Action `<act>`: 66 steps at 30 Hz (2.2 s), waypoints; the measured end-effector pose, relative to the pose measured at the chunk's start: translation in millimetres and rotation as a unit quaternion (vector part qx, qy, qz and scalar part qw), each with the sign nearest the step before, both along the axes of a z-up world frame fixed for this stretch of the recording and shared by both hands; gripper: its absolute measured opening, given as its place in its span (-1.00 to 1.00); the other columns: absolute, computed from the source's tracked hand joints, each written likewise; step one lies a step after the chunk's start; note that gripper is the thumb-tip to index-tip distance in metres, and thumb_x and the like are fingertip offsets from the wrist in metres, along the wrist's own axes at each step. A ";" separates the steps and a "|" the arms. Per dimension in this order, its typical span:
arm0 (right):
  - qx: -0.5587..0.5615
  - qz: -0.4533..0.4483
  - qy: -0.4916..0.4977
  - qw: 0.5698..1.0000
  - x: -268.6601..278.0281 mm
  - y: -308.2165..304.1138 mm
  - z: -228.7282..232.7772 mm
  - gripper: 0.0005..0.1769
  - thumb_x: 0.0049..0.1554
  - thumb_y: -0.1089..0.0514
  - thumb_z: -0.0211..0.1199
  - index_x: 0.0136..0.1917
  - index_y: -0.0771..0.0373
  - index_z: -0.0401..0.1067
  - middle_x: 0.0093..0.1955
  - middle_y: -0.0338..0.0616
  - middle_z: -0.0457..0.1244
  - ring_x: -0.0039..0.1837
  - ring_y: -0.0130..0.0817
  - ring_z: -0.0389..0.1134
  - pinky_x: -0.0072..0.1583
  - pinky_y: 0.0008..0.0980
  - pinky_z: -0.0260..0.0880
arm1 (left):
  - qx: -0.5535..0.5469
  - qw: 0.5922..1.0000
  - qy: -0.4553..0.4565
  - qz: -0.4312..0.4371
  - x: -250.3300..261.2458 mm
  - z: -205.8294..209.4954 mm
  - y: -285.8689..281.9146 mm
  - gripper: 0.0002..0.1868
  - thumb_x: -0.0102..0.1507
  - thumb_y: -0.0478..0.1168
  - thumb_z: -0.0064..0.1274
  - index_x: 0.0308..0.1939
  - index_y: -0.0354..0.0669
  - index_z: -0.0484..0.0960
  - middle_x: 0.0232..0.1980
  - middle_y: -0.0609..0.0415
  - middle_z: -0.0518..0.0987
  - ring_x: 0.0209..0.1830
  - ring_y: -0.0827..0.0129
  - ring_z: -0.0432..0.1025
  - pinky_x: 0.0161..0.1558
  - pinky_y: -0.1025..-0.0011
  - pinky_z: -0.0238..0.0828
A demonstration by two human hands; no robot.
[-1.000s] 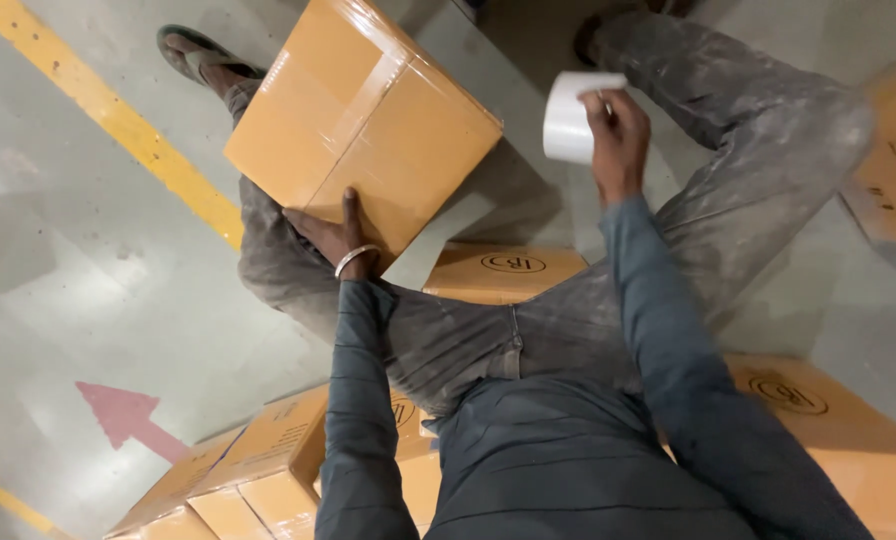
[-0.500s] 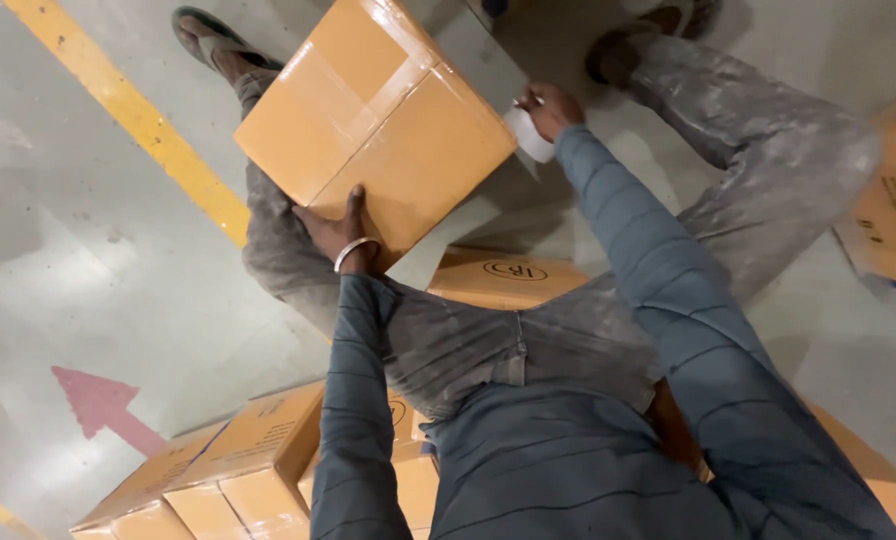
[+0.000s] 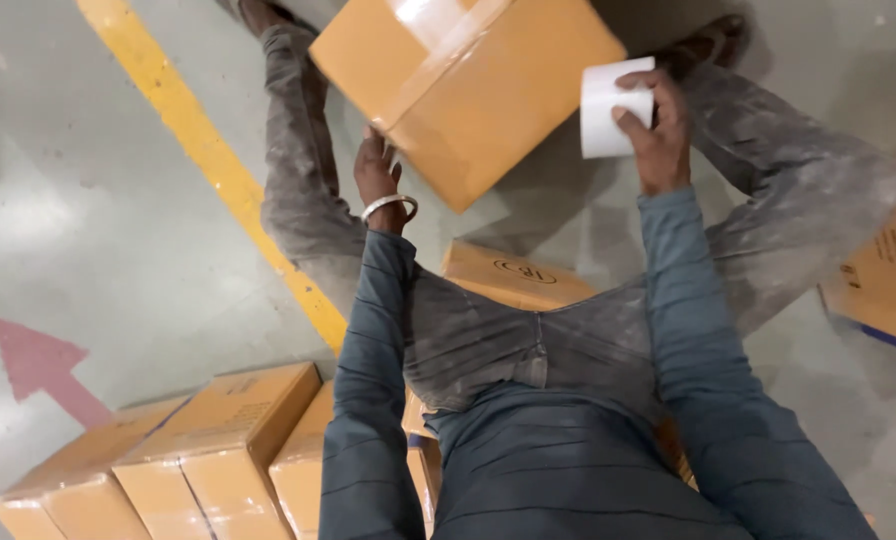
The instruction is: The recorder is sitting on the floor of a warehouse, assembling and taping cardboard boxes.
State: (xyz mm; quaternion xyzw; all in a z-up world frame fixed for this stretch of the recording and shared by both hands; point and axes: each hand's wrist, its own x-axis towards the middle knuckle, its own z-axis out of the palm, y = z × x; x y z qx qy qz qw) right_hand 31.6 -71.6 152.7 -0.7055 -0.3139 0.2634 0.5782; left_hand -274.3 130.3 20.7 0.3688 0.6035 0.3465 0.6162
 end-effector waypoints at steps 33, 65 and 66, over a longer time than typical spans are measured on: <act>-0.070 0.303 -0.057 0.949 -191.3 151.6 -2.7 -0.06 0.03 -0.05 0.56 0.55 0.21 0.23 0.52 -0.02 0.22 0.57 -0.14 0.21 0.52 -0.19 0.22 | 0.132 0.987 0.039 -0.076 -28.4 -47.5 232.4 -0.73 0.12 -0.10 0.42 -0.46 -0.26 0.81 -0.53 0.11 0.71 -0.58 0.44 0.54 -0.43 0.40 0.48; -0.038 0.330 -0.071 0.940 -185.6 145.6 -6.1 -0.13 0.20 -0.11 0.53 0.61 0.07 0.18 0.62 -0.06 0.14 0.61 -0.08 0.20 0.57 -0.10 0.26 | 0.031 0.996 -0.019 0.078 -15.7 -89.2 147.7 -0.64 -0.01 -0.07 0.51 -0.52 -0.35 0.78 -0.53 0.05 0.64 -0.60 0.41 0.43 -0.50 0.39 0.37; -0.038 0.325 -0.073 0.942 -180.1 136.3 -3.8 -0.13 0.20 -0.11 0.53 0.61 0.07 0.18 0.62 -0.06 0.14 0.61 -0.08 0.20 0.57 -0.10 0.26 | 0.032 0.997 -0.022 0.073 -13.2 -85.1 149.8 -0.64 -0.01 -0.07 0.51 -0.52 -0.35 0.78 -0.53 0.05 0.64 -0.60 0.41 0.43 -0.50 0.39 0.37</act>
